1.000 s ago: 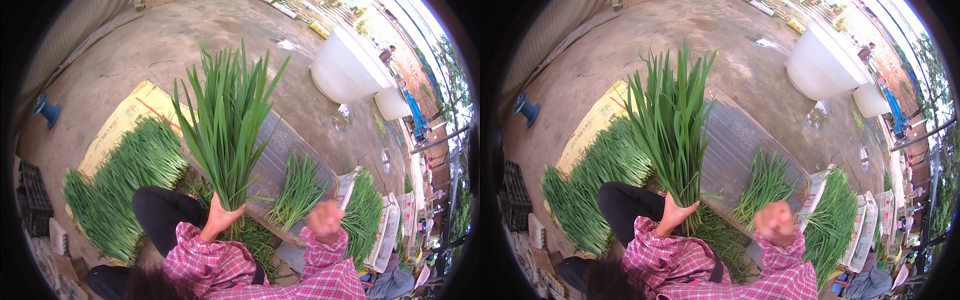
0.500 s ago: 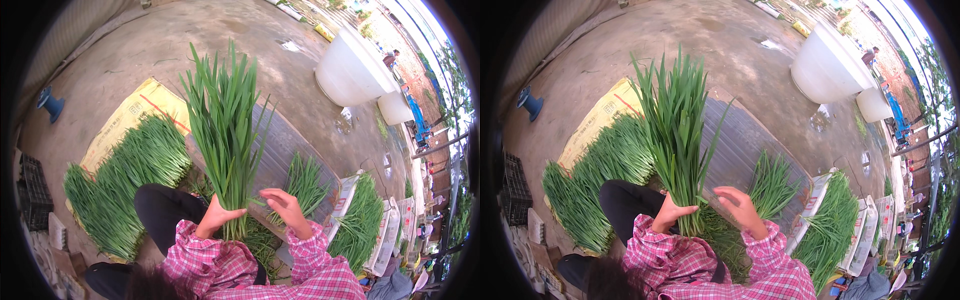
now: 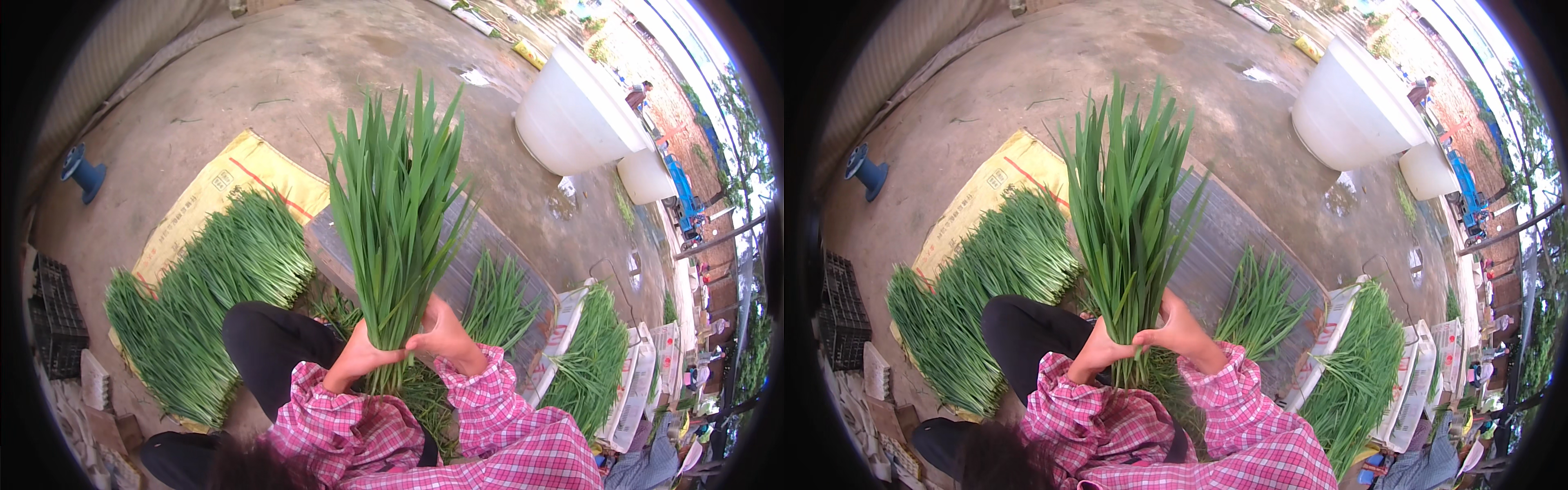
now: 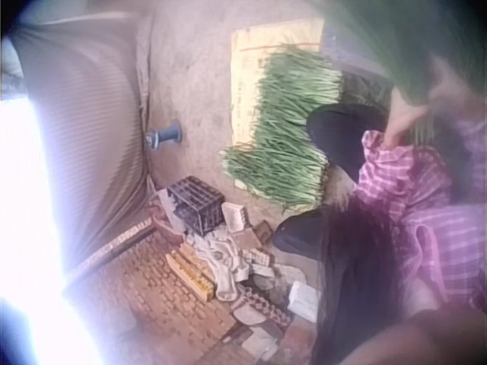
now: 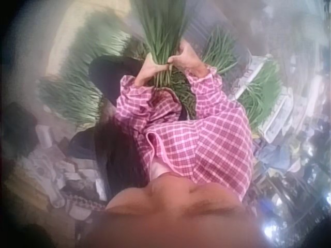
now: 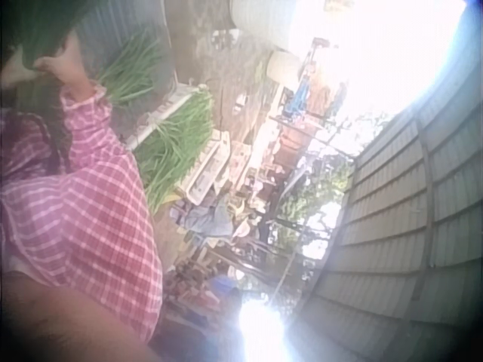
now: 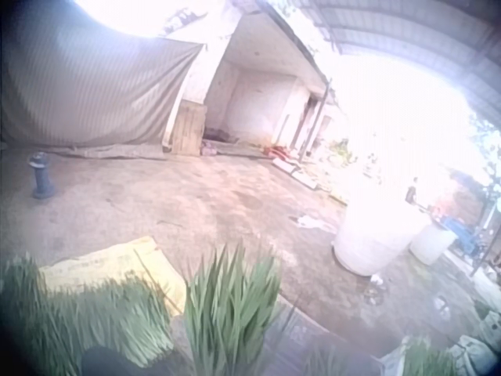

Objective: The person sorts bunches of chives by hand, picking through individual leaves and arranging them into organized piles on a plastic sheet and a small wooden platform.

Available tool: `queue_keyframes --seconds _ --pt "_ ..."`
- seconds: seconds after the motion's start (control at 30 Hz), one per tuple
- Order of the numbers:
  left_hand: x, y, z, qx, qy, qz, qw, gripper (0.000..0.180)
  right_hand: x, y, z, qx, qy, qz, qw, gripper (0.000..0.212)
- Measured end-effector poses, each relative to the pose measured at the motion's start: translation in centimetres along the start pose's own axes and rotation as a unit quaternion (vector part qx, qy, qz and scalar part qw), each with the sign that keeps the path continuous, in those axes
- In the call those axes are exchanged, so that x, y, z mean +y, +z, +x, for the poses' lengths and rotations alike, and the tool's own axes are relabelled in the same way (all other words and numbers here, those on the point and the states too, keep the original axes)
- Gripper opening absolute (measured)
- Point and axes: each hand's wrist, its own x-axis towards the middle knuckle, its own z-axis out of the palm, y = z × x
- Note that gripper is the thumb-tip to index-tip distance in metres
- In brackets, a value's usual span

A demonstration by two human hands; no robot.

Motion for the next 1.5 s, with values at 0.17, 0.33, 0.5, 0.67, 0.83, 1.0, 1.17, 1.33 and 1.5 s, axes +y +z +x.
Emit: queue_keyframes --seconds 0.17,0.33,0.5,0.67,0.83,1.0,1.17,1.33,1.5 --pt "0.3 -0.1 -0.1 0.008 0.016 0.06 0.998 0.043 -0.4 -0.5 0.6 -0.061 -0.022 0.148 0.987 0.086" --pt "-0.4 -0.7 -0.4 -0.009 -0.015 0.017 1.0 0.049 0.8 -2.1 1.4 0.027 -0.009 0.298 0.954 0.07" --pt "0.5 -0.4 -0.6 0.002 -0.015 -0.06 0.998 0.054 0.9 -1.7 -0.5 -0.042 0.02 0.103 0.994 0.085" --pt "-0.3 -0.9 -0.4 0.018 0.001 -0.024 1.0 0.057 2.0 0.3 0.0 -0.048 0.008 -0.006 0.999 0.092" --pt "-2.0 0.1 0.3 0.151 0.107 0.152 0.971 0.062 2.6 2.8 1.2 0.098 0.001 -0.058 0.994 0.079" --pt "-2.7 0.5 -0.1 0.18 0.009 0.381 0.907 0.075 3.8 2.5 0.9 0.129 -0.03 -0.044 0.99 0.056" --pt "-2.0 2.0 -0.1 0.2 0.139 0.47 0.849 0.079 3.2 3.7 0.6 0.231 -0.065 0.047 0.97 0.042" --pt "-0.2 3.2 -0.7 0.236 0.161 0.579 0.764 0.067 2.1 4.2 0.1 0.244 -0.093 0.134 0.956 0.039" --pt "3.9 5.1 -2.1 0.245 0.155 0.67 0.684 0.061 -1.5 5.3 -0.3 0.188 -0.143 0.188 0.953 0.036"
